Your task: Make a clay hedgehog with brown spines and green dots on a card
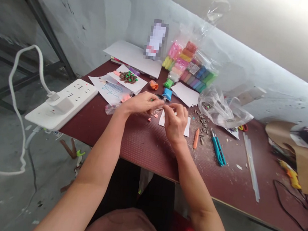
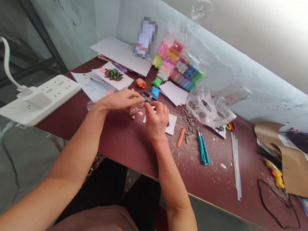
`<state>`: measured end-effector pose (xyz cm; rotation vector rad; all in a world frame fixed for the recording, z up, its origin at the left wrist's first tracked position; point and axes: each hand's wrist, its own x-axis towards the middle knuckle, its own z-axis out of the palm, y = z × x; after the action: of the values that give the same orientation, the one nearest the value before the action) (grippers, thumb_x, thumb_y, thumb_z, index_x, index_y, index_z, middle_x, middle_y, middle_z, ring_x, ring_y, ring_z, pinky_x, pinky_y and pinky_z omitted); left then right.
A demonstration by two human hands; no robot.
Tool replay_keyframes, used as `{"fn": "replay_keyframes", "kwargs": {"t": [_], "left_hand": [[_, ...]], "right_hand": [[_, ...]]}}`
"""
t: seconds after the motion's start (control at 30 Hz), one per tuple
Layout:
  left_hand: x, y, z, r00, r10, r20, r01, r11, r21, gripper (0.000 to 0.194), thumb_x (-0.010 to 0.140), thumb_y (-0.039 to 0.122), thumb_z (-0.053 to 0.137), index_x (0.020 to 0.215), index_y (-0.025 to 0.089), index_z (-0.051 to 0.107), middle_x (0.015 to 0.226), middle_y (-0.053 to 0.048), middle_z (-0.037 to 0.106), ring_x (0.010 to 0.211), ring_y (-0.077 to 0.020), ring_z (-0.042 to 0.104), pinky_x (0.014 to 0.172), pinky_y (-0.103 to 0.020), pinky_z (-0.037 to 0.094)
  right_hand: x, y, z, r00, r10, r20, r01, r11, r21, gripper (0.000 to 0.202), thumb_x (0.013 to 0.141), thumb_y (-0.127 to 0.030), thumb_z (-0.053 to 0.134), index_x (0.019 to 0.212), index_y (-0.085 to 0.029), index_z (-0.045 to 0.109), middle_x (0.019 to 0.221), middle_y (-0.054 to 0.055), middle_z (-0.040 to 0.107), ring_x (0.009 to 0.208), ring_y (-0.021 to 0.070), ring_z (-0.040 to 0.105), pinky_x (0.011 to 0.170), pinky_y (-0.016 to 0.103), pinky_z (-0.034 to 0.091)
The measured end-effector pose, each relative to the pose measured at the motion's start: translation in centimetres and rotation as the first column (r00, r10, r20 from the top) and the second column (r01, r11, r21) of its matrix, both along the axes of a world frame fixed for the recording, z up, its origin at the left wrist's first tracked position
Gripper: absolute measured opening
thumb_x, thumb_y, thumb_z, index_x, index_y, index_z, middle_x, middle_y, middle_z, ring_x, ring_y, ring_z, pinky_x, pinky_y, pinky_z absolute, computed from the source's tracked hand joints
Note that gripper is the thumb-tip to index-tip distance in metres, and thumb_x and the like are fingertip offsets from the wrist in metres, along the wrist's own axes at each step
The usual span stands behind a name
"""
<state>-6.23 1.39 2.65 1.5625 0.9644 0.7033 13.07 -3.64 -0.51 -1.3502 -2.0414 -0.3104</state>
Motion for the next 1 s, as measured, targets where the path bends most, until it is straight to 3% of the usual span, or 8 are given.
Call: {"fn": "replay_keyframes", "kwargs": {"t": [0.07, 0.13, 0.3, 0.4, 0.53, 0.67, 0.87, 1.0], "left_hand": [[0.1, -0.2, 0.0, 0.987, -0.049, 0.154, 0.064, 0.993, -0.094, 0.023, 0.096, 0.031, 0.074, 0.103, 0.015, 0.059, 0.062, 0.003, 0.062, 0.055, -0.0153, 0.066, 0.058, -0.027, 0.053], [0.1, -0.3, -0.1, 0.969, -0.018, 0.245, 0.050, 0.991, -0.125, 0.039, 0.088, 0.024, 0.083, 0.114, 0.015, 0.055, 0.065, 0.005, 0.063, 0.054, -0.0153, 0.067, 0.057, -0.028, 0.056], [0.1, -0.4, 0.1, 0.962, 0.020, 0.271, 0.015, 0.992, -0.127, 0.043, 0.080, 0.010, 0.083, 0.111, 0.016, 0.054, 0.075, 0.002, 0.070, 0.060, -0.0161, 0.071, 0.055, -0.027, 0.058], [0.0, -0.6, 0.5, 0.966, -0.056, 0.253, 0.078, 0.994, -0.077, 0.026, 0.079, 0.008, 0.080, 0.096, 0.014, 0.061, 0.075, -0.001, 0.071, 0.060, -0.0139, 0.069, 0.057, -0.026, 0.058], [-0.1, -0.8, 0.8, 0.961, -0.156, 0.227, 0.169, 0.985, -0.040, 0.008, 0.083, 0.012, 0.076, 0.087, 0.012, 0.070, 0.066, 0.000, 0.067, 0.056, -0.0104, 0.063, 0.057, -0.025, 0.057], [0.0, -0.6, 0.4, 0.961, -0.174, 0.215, 0.193, 0.979, -0.069, 0.016, 0.082, 0.014, 0.079, 0.095, 0.013, 0.069, 0.064, 0.001, 0.067, 0.053, -0.0105, 0.062, 0.050, -0.022, 0.051], [0.3, -0.2, -0.1, 0.958, -0.160, 0.237, 0.187, 0.977, -0.098, 0.028, 0.080, 0.021, 0.087, 0.096, 0.013, 0.065, 0.074, -0.003, 0.072, 0.058, -0.0126, 0.067, 0.051, -0.023, 0.053], [0.4, -0.2, -0.1, 0.957, -0.093, 0.274, 0.117, 0.990, -0.075, 0.028, 0.082, 0.025, 0.087, 0.097, 0.012, 0.068, 0.079, -0.004, 0.074, 0.064, -0.0133, 0.070, 0.056, -0.024, 0.058]], "right_hand": [[0.4, 0.0, 0.1, 0.993, 0.034, -0.112, -0.039, 0.999, -0.036, 0.023, 0.105, -0.025, 0.055, 0.112, -0.027, 0.077, 0.107, 0.009, 0.071, 0.095, 0.0241, 0.060, 0.087, 0.041, 0.047], [0.6, -0.1, 0.1, 0.953, 0.074, -0.292, -0.111, 0.987, -0.114, 0.025, 0.103, -0.028, 0.055, 0.119, -0.026, 0.074, 0.108, 0.008, 0.073, 0.094, 0.0229, 0.063, 0.088, 0.041, 0.050], [0.9, 0.1, 0.5, 0.720, -0.039, -0.693, -0.322, 0.866, -0.383, 0.034, 0.099, -0.050, 0.058, 0.104, -0.021, 0.076, 0.086, 0.004, 0.073, 0.076, 0.0171, 0.063, 0.071, 0.031, 0.052], [1.0, 0.2, 1.0, 0.653, -0.053, -0.755, -0.448, 0.777, -0.442, 0.037, 0.091, -0.057, 0.069, 0.087, -0.021, 0.076, 0.072, 0.001, 0.067, 0.066, 0.0145, 0.058, 0.064, 0.028, 0.049], [1.1, 0.0, 1.6, 0.637, -0.081, -0.767, -0.451, 0.767, -0.457, 0.043, 0.088, -0.062, 0.071, 0.076, -0.021, 0.073, 0.065, 0.000, 0.064, 0.062, 0.0131, 0.054, 0.060, 0.027, 0.045], [1.2, -0.3, 2.1, 0.659, -0.098, -0.746, -0.459, 0.733, -0.502, 0.039, 0.086, -0.057, 0.074, 0.075, -0.020, 0.074, 0.066, 0.001, 0.065, 0.062, 0.0128, 0.053, 0.061, 0.027, 0.044], [1.1, -0.3, 2.3, 0.606, -0.090, -0.790, -0.574, 0.638, -0.513, 0.028, 0.078, -0.047, 0.080, 0.078, -0.020, 0.073, 0.072, 0.000, 0.069, 0.064, 0.0121, 0.055, 0.063, 0.027, 0.046], [1.0, 0.0, 1.8, 0.509, -0.164, -0.845, -0.511, 0.733, -0.450, 0.024, 0.078, -0.043, 0.076, 0.074, -0.022, 0.066, 0.066, -0.003, 0.063, 0.058, 0.0098, 0.051, 0.057, 0.025, 0.045]]}}
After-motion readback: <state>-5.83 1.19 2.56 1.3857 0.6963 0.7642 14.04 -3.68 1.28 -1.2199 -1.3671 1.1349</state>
